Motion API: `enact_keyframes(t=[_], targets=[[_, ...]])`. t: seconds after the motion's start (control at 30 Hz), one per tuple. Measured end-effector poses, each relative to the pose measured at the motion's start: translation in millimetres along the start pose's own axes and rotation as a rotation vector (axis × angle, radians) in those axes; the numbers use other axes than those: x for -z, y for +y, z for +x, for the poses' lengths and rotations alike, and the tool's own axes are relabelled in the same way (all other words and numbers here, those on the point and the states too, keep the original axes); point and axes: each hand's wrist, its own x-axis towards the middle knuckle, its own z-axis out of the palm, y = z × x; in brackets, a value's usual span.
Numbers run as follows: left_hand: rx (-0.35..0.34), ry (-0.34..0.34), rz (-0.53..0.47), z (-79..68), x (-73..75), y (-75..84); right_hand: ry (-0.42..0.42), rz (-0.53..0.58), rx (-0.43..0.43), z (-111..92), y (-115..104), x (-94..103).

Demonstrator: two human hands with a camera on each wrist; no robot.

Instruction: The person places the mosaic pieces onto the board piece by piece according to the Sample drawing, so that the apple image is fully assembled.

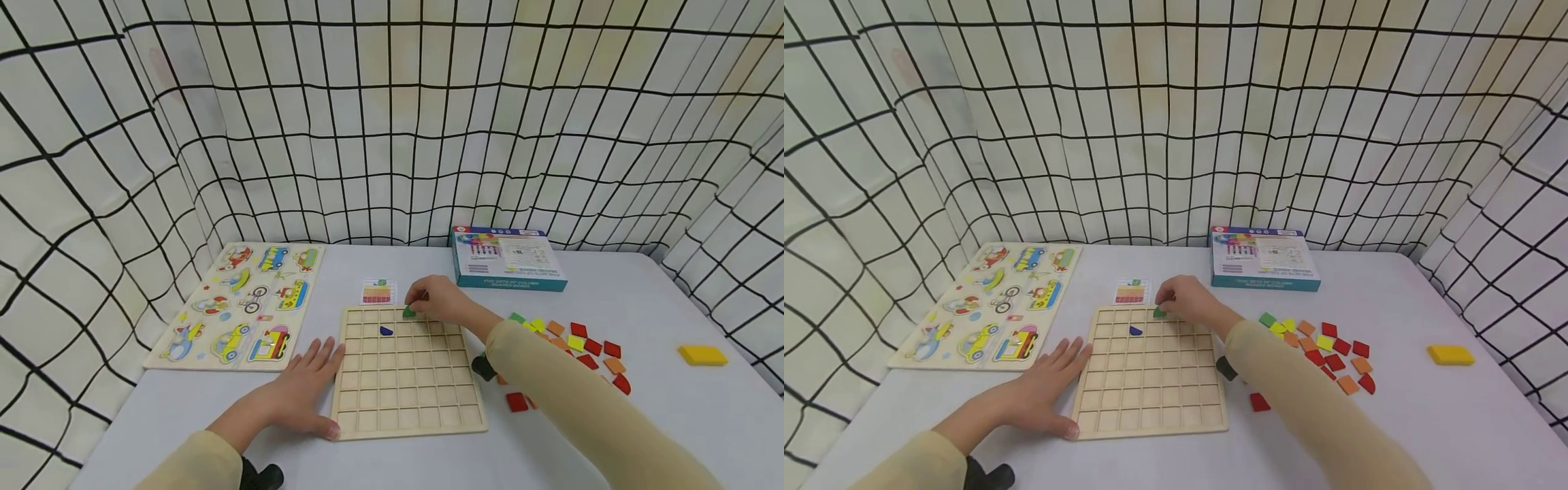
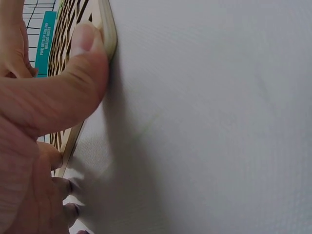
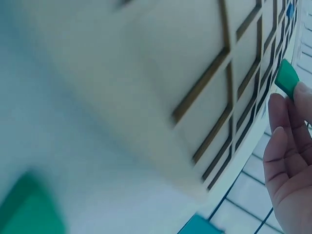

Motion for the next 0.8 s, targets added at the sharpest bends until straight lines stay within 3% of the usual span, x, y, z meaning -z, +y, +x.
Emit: enact_keyframes(t=[0.2,0.5,0.8], targets=[[-0.009,0.004,-0.004,0.4,1.3,2.9,-0.017,-0.054,-0.003,7,-10,-4.4],[-0.01,0.008,-0.003,-0.8,2.8,4.4,-0.048,-0.144,0.0,12,-8,-8.0],[-0.009,0.011,-0.002,-1.3,0.9,0.8,-0.058,-0.24,0.001,9,-16,-9.1]])
